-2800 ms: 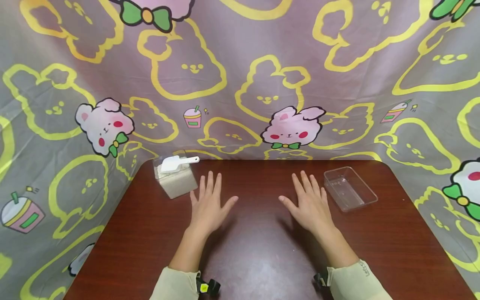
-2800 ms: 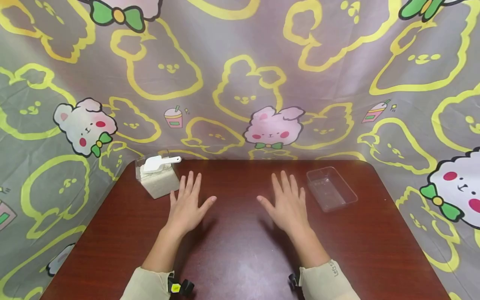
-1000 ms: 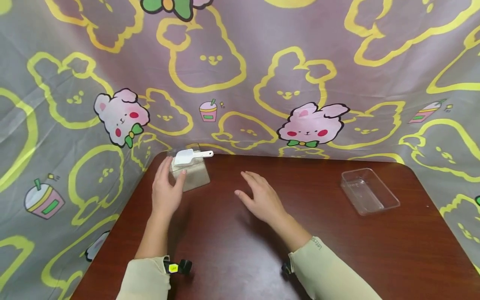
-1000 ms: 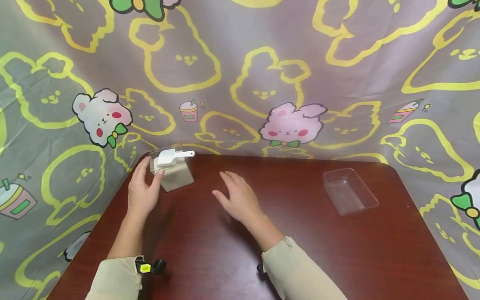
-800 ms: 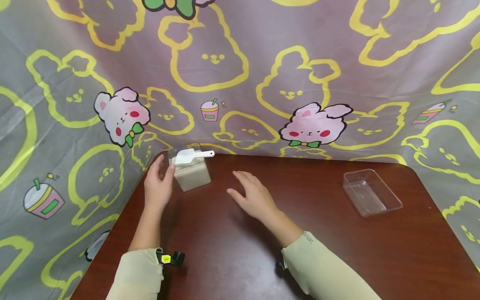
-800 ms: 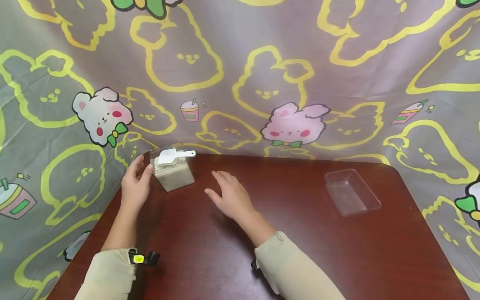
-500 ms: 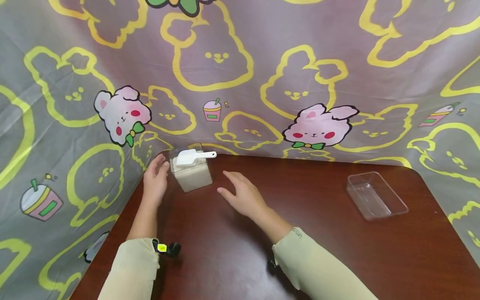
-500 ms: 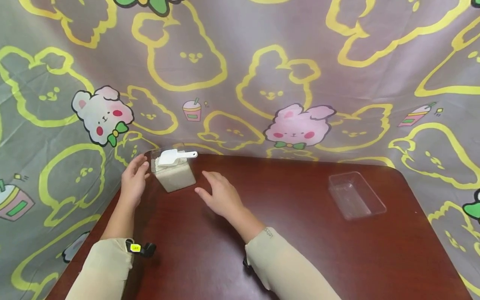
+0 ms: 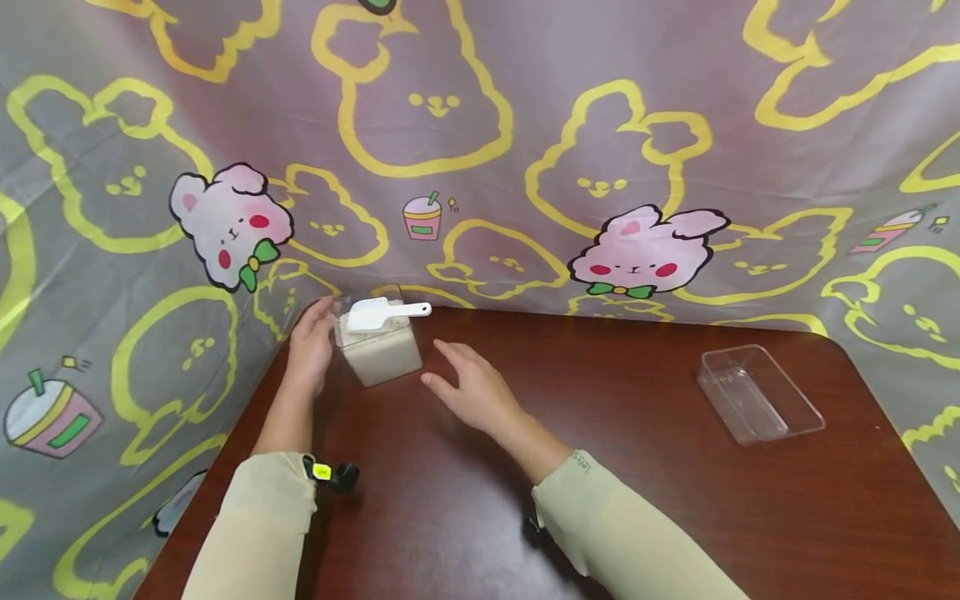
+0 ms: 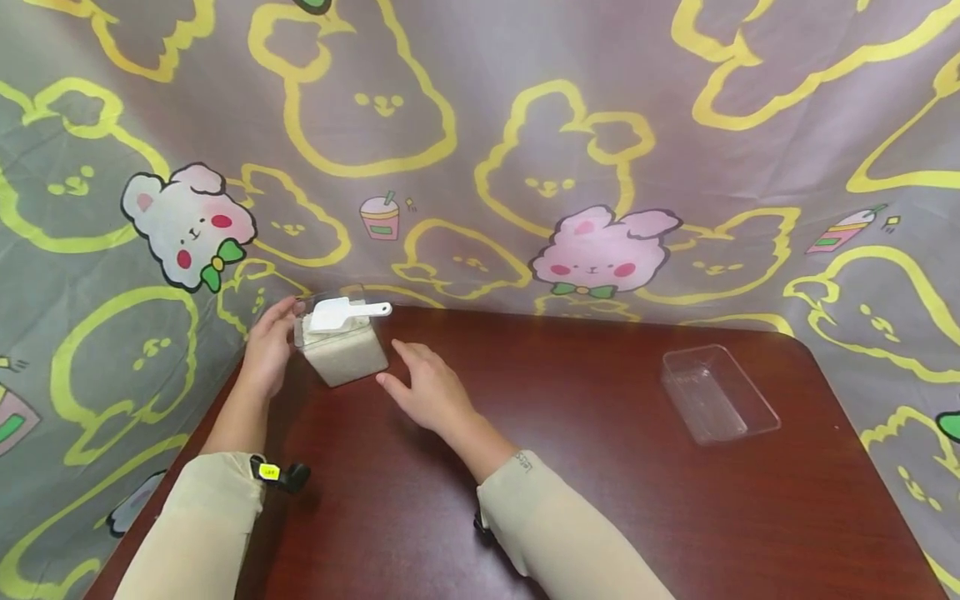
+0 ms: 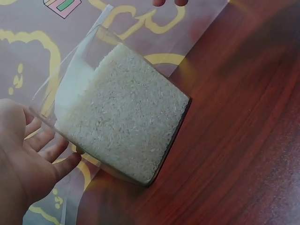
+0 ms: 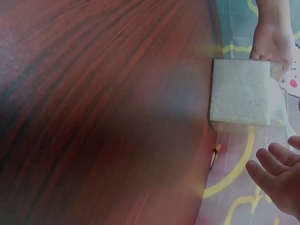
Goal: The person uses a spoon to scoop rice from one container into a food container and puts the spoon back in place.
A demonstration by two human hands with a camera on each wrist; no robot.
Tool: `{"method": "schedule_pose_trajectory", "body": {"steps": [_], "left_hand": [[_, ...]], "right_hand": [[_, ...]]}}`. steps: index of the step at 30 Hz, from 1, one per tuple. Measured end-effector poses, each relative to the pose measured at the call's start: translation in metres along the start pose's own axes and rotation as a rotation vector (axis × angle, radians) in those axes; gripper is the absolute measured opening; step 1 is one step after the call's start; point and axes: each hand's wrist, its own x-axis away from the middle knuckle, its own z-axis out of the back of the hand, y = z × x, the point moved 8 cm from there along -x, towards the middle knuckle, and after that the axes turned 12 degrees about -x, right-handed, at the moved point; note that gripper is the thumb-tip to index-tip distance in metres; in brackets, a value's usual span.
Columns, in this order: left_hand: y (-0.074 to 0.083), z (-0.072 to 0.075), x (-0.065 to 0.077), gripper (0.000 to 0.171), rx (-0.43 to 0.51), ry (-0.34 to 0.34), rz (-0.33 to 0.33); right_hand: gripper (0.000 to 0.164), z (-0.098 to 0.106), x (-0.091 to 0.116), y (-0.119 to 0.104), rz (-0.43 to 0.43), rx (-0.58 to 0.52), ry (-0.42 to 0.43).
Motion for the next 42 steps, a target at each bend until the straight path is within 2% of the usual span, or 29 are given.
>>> {"method": "schedule_pose_trajectory", "body": {"steps": [4,11,22,30,37,42], "left_hand": [[0.000,0.001,-0.001,0.048,0.003,0.007,0.005],[-0.002,-0.006,0.006,0.046,0.084,0.001,0.041],[0.010,-0.026,0.025,0.043,0.110,-0.024,-0.019],[0.012,-0.037,0.034,0.041,0.143,-0.063,-0.018],[0.014,-0.042,0.039,0.041,0.150,-0.094,-0.038],[0.016,-0.046,0.043,0.039,0.176,-0.112,-0.063]], "right_hand": [[0.061,-0.002,-0.003,0.001,-0.008,-0.024,0.003],[0.059,-0.004,-0.009,0.004,-0.004,-0.092,0.032],[0.054,0.003,-0.015,0.016,-0.032,-0.254,0.139],[0.043,0.014,-0.013,0.022,-0.049,-0.421,0.235],[0.037,0.020,-0.010,0.029,-0.077,-0.471,0.282],[0.034,0.028,-0.004,0.032,-0.082,-0.459,0.332]]}}
